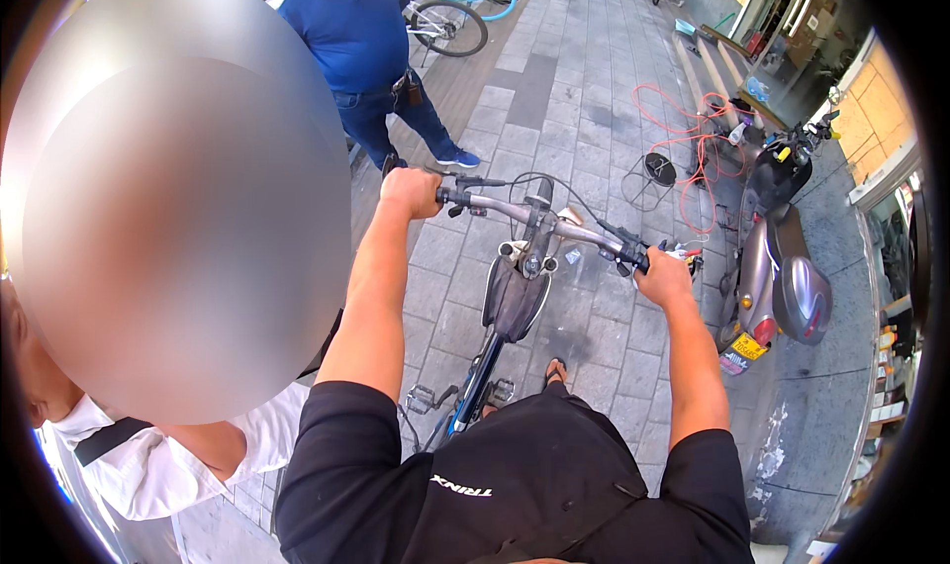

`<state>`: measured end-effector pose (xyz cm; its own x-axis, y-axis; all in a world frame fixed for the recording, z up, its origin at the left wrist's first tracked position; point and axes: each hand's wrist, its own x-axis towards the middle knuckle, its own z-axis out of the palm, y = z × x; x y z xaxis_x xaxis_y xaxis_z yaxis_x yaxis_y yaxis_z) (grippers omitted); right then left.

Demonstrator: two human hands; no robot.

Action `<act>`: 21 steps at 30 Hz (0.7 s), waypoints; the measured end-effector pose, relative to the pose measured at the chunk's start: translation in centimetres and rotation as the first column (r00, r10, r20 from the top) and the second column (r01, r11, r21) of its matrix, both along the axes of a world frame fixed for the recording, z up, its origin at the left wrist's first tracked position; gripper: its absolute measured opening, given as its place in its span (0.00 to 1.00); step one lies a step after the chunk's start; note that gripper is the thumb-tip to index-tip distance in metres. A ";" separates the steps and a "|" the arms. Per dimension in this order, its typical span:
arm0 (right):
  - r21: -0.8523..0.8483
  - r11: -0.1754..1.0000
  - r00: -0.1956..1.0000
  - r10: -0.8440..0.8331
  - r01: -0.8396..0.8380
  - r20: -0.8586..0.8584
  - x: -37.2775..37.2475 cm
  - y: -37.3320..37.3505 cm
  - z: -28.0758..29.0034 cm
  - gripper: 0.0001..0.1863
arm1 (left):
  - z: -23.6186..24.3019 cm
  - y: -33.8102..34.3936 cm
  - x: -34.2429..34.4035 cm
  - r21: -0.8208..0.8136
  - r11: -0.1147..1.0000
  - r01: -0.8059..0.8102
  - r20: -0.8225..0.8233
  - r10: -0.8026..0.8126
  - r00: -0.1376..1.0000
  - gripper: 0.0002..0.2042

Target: The person uses an Allen key to tighten bolts on the bicycle handlebar stem and brake levers. They then install a new handlebar grip, securing it with a bolt. Finally, the person tests the handlebar movement and brake levers.

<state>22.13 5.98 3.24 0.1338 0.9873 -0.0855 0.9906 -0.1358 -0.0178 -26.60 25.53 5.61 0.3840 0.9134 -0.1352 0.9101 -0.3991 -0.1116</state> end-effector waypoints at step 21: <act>-0.154 0.983 0.994 -0.100 0.105 0.036 -1.2 1.1 2.3 0.18 | -0.4 -0.1 -0.5 0.017 1.000 -0.021 0.025 0.020 0.999 0.13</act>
